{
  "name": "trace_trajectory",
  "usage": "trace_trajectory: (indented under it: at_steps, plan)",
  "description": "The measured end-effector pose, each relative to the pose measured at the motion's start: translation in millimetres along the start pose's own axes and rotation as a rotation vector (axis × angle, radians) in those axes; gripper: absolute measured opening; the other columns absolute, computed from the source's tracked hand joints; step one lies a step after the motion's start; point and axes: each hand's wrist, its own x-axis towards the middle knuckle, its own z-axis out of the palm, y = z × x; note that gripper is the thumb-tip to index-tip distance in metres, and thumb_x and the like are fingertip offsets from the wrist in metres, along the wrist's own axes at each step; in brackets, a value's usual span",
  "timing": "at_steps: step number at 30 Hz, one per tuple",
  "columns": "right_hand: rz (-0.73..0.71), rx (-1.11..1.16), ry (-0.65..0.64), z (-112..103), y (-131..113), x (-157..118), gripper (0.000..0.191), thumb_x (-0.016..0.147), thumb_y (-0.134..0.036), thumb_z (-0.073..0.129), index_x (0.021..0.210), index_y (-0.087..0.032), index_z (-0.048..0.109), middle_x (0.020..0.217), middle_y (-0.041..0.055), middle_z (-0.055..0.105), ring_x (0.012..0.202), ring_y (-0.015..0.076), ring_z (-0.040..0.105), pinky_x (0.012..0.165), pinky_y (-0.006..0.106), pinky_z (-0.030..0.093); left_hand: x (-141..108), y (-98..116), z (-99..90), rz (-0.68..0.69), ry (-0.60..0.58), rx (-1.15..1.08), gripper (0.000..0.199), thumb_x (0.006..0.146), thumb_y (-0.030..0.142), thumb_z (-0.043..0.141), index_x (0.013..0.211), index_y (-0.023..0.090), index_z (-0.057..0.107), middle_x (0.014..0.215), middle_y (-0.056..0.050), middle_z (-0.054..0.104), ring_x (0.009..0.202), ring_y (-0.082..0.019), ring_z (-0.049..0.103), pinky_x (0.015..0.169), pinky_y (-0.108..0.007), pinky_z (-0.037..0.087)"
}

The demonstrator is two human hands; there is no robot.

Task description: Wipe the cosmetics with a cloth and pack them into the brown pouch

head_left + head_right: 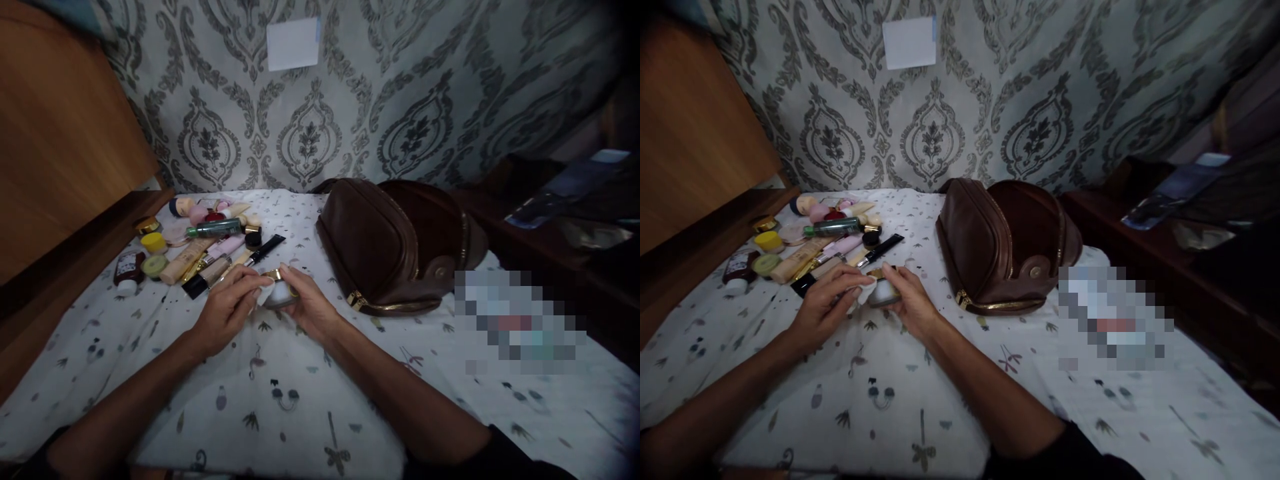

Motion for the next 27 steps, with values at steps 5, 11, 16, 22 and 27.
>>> trace_trajectory:
  at_steps: [5,11,16,22,27]
  plan:
    - [0.012,0.030,-0.026,-1.0,1.0,1.2,0.037,0.068,-0.050,0.080,0.079,-0.017,0.068,0.071,-0.0005,0.066,0.066,0.0137,0.058,0.061,0.026,0.047,0.6,0.3,-1.8,0.017,-0.018,0.016,0.027,0.098,0.016,0.047,0.116,0.022,0.065,0.102,-0.006,0.058,0.095,-0.017,0.059,0.082,-0.029,0.049]
    - [-0.066,0.089,0.073,-0.3,-4.3,1.0,0.034,0.063,-0.045,0.085,0.073,-0.018,0.068,0.073,-0.0005,0.066,0.068,0.0130,0.057,0.062,0.025,0.047,-0.4,4.6,0.6,0.085,-0.145,-0.029,0.027,0.098,0.013,0.045,0.117,0.021,0.063,0.102,-0.007,0.059,0.097,-0.018,0.059,0.082,-0.030,0.050]
    - [-0.057,0.028,0.058,2.5,-4.6,-2.0,0.036,0.059,-0.045,0.087,0.072,-0.018,0.066,0.070,-0.0022,0.064,0.065,0.0126,0.056,0.057,0.024,0.046,0.2,1.9,0.0,0.025,-0.058,-0.040,0.025,0.098,0.015,0.046,0.113,0.021,0.065,0.101,-0.007,0.059,0.094,-0.017,0.060,0.081,-0.030,0.050]
    - [-0.033,-0.002,0.018,3.4,0.4,-1.0,0.042,0.057,-0.051,0.087,0.076,-0.018,0.070,0.067,-0.0027,0.063,0.064,0.0119,0.055,0.058,0.022,0.045,0.9,-0.7,-2.4,-0.010,-0.018,-0.022,0.025,0.098,0.016,0.048,0.113,0.021,0.066,0.101,-0.006,0.059,0.094,-0.017,0.059,0.081,-0.029,0.048]
    - [-0.043,0.059,0.024,0.4,-0.9,2.7,0.038,0.061,-0.049,0.085,0.075,-0.017,0.069,0.068,-0.0021,0.066,0.067,0.0132,0.057,0.063,0.024,0.045,-0.3,1.2,-0.2,0.053,-0.088,-0.040,0.026,0.097,0.012,0.047,0.114,0.020,0.065,0.101,-0.006,0.057,0.094,-0.016,0.059,0.082,-0.029,0.048]
